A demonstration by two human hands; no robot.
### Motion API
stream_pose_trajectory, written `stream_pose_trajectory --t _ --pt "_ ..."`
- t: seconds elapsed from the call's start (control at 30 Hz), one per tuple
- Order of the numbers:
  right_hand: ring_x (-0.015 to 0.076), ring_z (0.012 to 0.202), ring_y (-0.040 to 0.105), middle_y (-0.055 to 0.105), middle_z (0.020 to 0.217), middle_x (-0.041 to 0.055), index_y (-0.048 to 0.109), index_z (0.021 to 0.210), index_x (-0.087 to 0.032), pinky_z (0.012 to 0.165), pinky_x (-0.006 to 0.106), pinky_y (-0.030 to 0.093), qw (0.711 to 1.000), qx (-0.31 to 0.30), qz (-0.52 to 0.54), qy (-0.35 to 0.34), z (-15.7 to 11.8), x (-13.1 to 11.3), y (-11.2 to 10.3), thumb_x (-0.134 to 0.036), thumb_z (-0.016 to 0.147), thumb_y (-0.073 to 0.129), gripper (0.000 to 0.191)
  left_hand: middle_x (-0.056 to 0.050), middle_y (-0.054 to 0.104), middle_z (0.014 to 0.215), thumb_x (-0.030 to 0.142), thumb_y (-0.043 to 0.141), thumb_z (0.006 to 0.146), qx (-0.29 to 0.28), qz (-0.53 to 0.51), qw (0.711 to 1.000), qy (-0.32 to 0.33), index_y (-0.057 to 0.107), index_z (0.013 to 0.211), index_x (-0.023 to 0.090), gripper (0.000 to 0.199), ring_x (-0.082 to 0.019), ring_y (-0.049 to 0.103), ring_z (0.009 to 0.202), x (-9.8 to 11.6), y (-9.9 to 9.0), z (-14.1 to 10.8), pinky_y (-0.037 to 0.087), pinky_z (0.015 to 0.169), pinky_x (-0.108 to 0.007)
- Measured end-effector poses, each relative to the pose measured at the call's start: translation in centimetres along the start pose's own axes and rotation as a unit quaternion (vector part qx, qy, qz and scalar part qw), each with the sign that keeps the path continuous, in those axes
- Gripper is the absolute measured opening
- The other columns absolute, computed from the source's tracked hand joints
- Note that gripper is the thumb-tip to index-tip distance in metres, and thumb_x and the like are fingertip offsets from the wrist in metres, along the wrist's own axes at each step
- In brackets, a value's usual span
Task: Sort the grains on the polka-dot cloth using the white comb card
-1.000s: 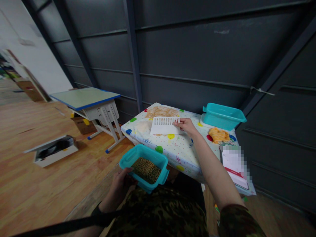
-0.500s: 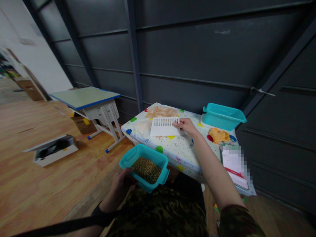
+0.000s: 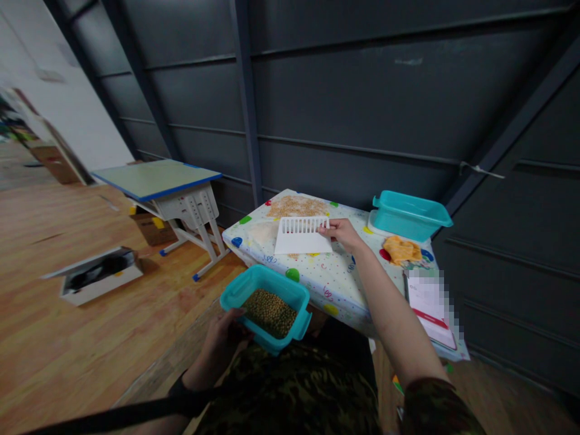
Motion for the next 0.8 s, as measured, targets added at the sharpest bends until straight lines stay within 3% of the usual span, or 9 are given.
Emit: stream_pose_trajectory --t 0.3,0.47,0.63,0.8 --pt "0.0178 0.074 0.059 0.077 0.075 0.0032 0.085 0.076 -0.021 0.067 0.032 0.044 0.999 0.001 0.033 0.019 -0.3 -0.2 0.2 -0.058 0.048 0.118 0.057 -0.001 0.066 0.051 0.054 0.11 0.058 0.006 -0.009 1.0 -0.006 0.077 0.061 0.023 0.045 -0.02 0.062 0.043 -0.1 0.4 0.0 0.052 0.048 -0.035" --pt "0.0217 0.077 0.07 0.084 0.081 0.0067 0.089 0.079 -0.021 0.069 0.033 0.055 0.998 0.008 0.046 0.042 -0.5 -0.1 0.3 -0.048 0.049 0.122 0.052 -0.002 0.067 0.051 0.056 0.109 0.057 0.01 -0.002 1.0 -0.006 0.078 0.061 0.023 0.045 -0.021 0.063 0.044 -0.2 0.5 -0.1 0.053 0.048 -0.035" --pt "0.0223 0.075 0.074 0.087 0.081 0.007 0.089 0.078 -0.022 0.068 0.033 0.059 0.998 0.012 0.04 0.046 -0.8 -0.3 0.2 -0.05 0.049 0.125 0.054 -0.001 0.066 0.051 0.056 0.109 0.057 0.008 -0.005 1.0 -0.016 0.078 0.065 0.027 0.044 -0.021 0.06 0.043 -0.5 0.5 0.2 0.052 0.048 -0.037" --pt "0.0215 0.074 0.072 0.086 0.08 0.007 0.088 0.076 -0.023 0.067 0.033 0.059 0.998 0.007 0.026 0.051 -1.7 -0.4 -0.1 -0.05 0.05 0.123 0.051 -0.004 0.061 0.046 0.056 0.107 0.058 0.011 0.002 0.999 -0.034 0.066 0.053 0.031 0.047 -0.023 0.057 0.044 -1.0 0.8 0.6 0.05 0.047 -0.041"
Point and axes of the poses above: each hand's wrist, its own z-axis towards the middle knuckle, its own y-axis out of the palm, x = y × z, the point moved 3 cm from there along z, towards the middle knuckle
